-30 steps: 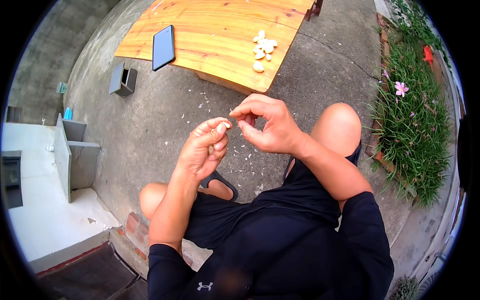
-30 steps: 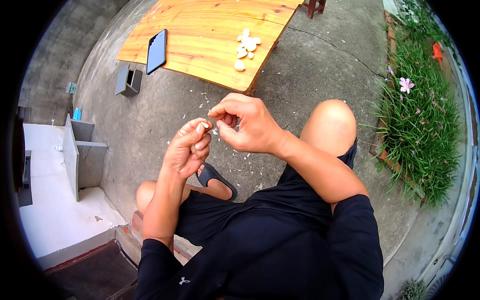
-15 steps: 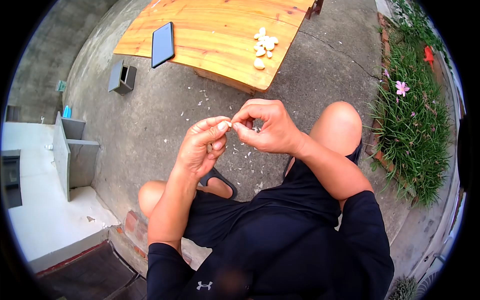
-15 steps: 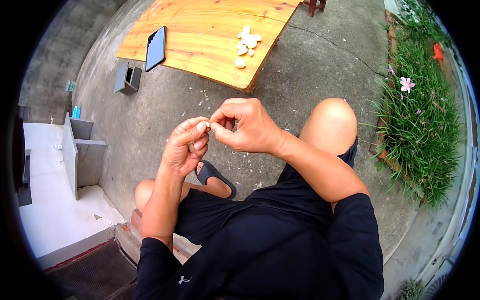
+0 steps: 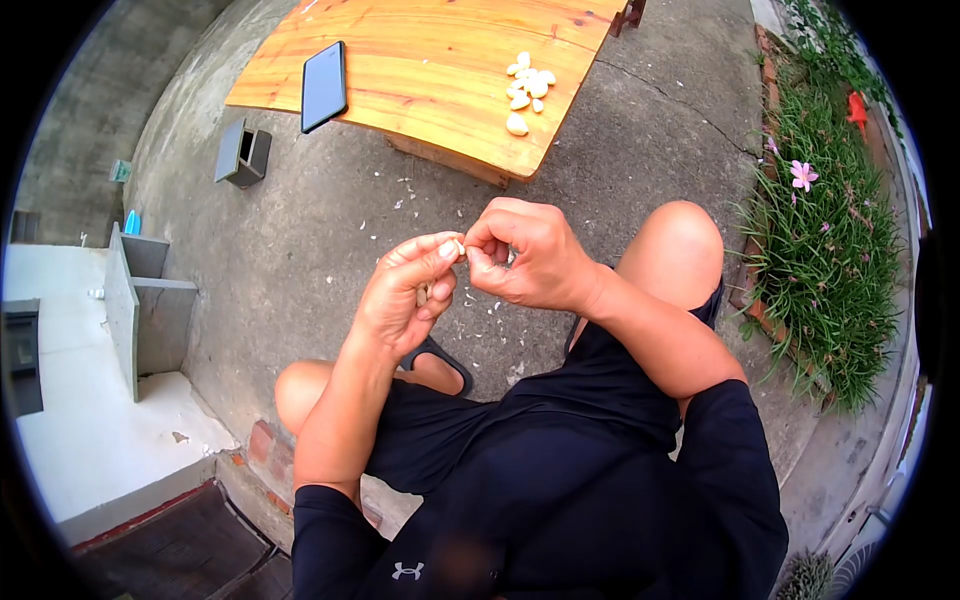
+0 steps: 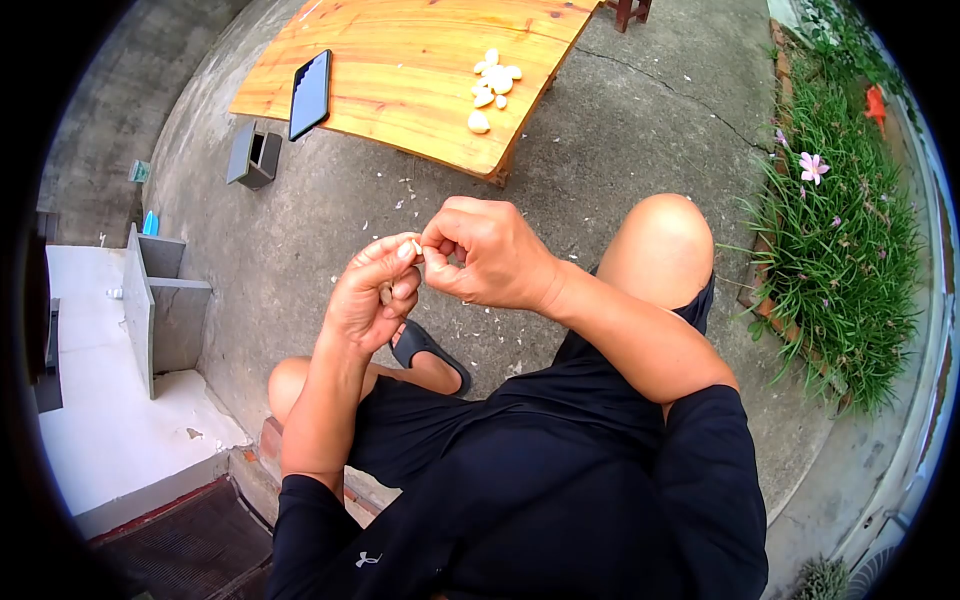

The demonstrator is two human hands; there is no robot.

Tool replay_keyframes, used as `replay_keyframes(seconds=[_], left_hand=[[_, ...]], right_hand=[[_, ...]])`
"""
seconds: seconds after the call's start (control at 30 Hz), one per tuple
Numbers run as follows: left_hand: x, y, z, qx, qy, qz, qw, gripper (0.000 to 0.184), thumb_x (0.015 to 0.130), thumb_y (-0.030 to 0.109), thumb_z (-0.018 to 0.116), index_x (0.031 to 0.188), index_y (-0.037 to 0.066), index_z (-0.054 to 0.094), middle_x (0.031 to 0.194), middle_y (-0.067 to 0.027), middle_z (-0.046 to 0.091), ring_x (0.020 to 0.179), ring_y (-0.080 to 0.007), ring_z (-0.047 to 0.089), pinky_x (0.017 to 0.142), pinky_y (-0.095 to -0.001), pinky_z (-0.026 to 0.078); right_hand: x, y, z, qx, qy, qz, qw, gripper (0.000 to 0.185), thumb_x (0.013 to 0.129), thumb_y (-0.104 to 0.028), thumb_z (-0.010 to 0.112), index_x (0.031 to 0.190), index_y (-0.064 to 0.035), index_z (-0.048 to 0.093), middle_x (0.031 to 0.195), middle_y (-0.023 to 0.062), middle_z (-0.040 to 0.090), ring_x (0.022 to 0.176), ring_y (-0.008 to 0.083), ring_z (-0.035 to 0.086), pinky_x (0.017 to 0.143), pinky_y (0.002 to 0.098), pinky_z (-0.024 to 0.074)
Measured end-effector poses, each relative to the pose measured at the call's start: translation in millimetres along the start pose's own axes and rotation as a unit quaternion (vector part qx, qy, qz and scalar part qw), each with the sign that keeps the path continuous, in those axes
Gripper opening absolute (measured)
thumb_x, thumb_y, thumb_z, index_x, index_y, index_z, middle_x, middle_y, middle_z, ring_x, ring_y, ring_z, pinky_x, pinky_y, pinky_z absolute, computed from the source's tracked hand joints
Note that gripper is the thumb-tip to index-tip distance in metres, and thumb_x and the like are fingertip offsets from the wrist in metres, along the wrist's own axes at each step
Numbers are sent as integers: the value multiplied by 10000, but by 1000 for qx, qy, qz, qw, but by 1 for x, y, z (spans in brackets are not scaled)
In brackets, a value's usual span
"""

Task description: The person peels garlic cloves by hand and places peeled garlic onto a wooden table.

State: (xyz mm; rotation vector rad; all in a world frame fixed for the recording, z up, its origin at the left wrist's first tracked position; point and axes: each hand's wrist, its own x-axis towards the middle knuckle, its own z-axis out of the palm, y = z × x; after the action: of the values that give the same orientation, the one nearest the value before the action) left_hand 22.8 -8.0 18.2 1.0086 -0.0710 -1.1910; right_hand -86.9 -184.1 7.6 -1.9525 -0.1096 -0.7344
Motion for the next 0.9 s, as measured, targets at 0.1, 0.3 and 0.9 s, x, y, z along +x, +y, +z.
replay_keyframes(seconds=[0.1, 0.3, 0.9], left_hand=[[0, 1, -1, 11, -4, -10, 1000, 173, 960, 113, 693, 1104, 18, 696, 943, -44, 715, 562, -48, 530, 376, -170, 324], [-2, 4, 5, 0, 9, -9, 1000, 180, 974, 120, 678, 1122, 18, 680, 950, -50, 717, 552, -36, 511, 376, -161, 317], [-2, -1, 0, 74, 31, 17, 997, 178, 957, 113, 713, 1105, 17, 695, 891, -44, 722, 538, -25, 525, 399, -152, 339]], right_hand=[[0, 2, -1, -20, 1, -6, 1000, 96, 785, -52, 745, 817, -26, 659, 745, 92, 631, 618, 187, 653, 560, 308, 535], [3, 0, -3, 42, 20, 21, 999, 82, 804, -39, 736, 866, -11, 691, 795, 90, 658, 634, 162, 651, 575, 297, 537], [-1, 0, -4, 18, -37, 9, 999, 81, 812, -19, 740, 862, -17, 676, 760, 74, 634, 632, 171, 640, 567, 303, 525]])
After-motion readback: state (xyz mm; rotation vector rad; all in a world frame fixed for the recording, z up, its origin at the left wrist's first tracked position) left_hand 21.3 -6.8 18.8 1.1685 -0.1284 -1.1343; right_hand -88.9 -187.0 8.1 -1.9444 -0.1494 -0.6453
